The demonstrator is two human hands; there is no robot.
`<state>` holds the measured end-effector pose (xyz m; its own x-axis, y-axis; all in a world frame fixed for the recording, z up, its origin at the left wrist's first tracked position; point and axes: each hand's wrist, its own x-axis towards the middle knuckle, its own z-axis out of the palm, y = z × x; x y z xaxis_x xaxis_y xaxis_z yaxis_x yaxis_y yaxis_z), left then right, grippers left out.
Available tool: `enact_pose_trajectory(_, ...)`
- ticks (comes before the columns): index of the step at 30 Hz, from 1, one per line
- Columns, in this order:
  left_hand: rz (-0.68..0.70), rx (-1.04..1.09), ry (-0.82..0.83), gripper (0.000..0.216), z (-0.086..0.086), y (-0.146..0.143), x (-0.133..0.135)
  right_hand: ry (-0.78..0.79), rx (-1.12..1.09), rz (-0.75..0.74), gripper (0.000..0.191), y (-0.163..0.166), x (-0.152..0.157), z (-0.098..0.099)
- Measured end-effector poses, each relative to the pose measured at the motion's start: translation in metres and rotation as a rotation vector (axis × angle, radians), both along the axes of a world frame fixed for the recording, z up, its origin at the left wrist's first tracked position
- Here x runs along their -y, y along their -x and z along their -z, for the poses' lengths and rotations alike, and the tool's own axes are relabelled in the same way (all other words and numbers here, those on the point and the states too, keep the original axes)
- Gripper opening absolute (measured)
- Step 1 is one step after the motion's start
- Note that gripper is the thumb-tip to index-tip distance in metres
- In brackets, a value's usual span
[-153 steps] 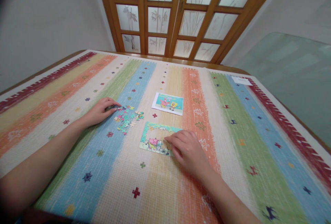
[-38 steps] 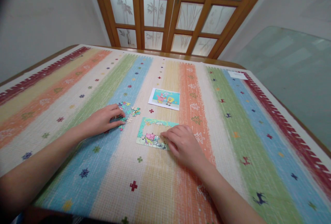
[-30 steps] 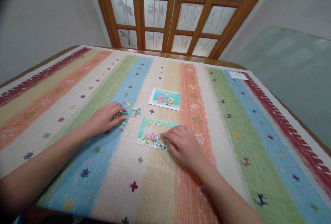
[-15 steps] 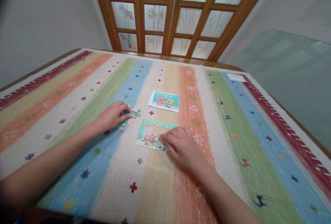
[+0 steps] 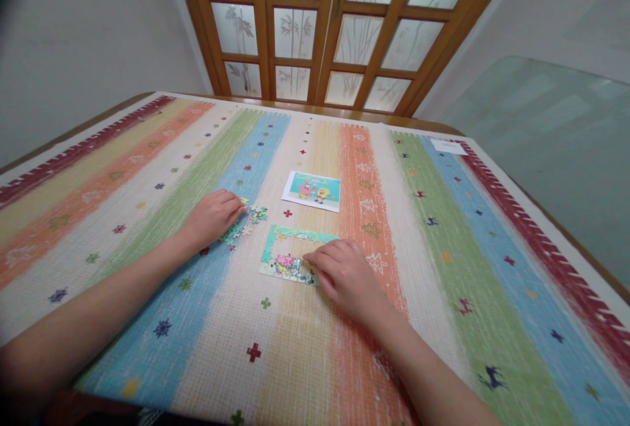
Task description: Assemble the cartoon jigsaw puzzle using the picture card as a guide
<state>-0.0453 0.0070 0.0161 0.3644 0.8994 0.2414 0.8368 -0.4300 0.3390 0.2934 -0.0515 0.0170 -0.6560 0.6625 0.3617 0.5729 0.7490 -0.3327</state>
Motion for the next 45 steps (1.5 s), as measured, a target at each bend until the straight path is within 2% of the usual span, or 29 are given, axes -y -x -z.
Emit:
enact_pose_trajectory(5,-0.086,0.217,0.09,0.032,-0.005,-0.002,0.003,-0.003,-0.01,0.003,0.022,0.0,0.0,0.0)
enact_pose_trajectory(9,-0.088,0.437,0.294,0.037,-0.013,-0.009,0.013,-0.006,-0.009,0.002,0.022,0.0,0.0,0.001)
enact_pose_trajectory(16,0.106,0.874,0.905,0.032,-0.03,-0.043,0.046,-0.059,-0.045,-0.009,0.025,0.001,0.002,-0.003)
enact_pose_trajectory(20,0.201,1.074,1.221,0.024,-0.033,-0.063,0.064,-0.093,-0.09,-0.03,0.031,0.005,0.007,-0.011)
enact_pose_trajectory(24,0.104,1.554,1.826,0.019,-0.03,-0.074,0.074,-0.082,-0.17,-0.035,0.039,0.011,0.014,-0.018)
enact_pose_trajectory(28,0.08,1.614,2.066,0.022,-0.027,-0.08,0.081,-0.017,-0.249,-0.029,0.037,0.02,0.022,-0.021)
enact_pose_trajectory(33,0.17,1.51,2.137,0.024,-0.021,-0.085,0.087,0.075,-0.313,-0.057,0.029,0.029,0.029,-0.018)
enact_pose_trajectory(39,0.274,1.318,2.108,0.026,-0.013,-0.092,0.095,0.202,-0.377,-0.086,0.011,0.038,0.034,-0.019)
enact_pose_trajectory(41,0.271,1.241,2.001,0.026,-0.012,-0.094,0.098,0.235,-0.407,-0.095,0.014,0.04,0.036,-0.021)
enact_pose_trajectory(45,0.194,1.048,1.499,0.029,-0.015,-0.094,0.102,0.289,-0.458,-0.058,0.013,0.039,0.036,-0.023)
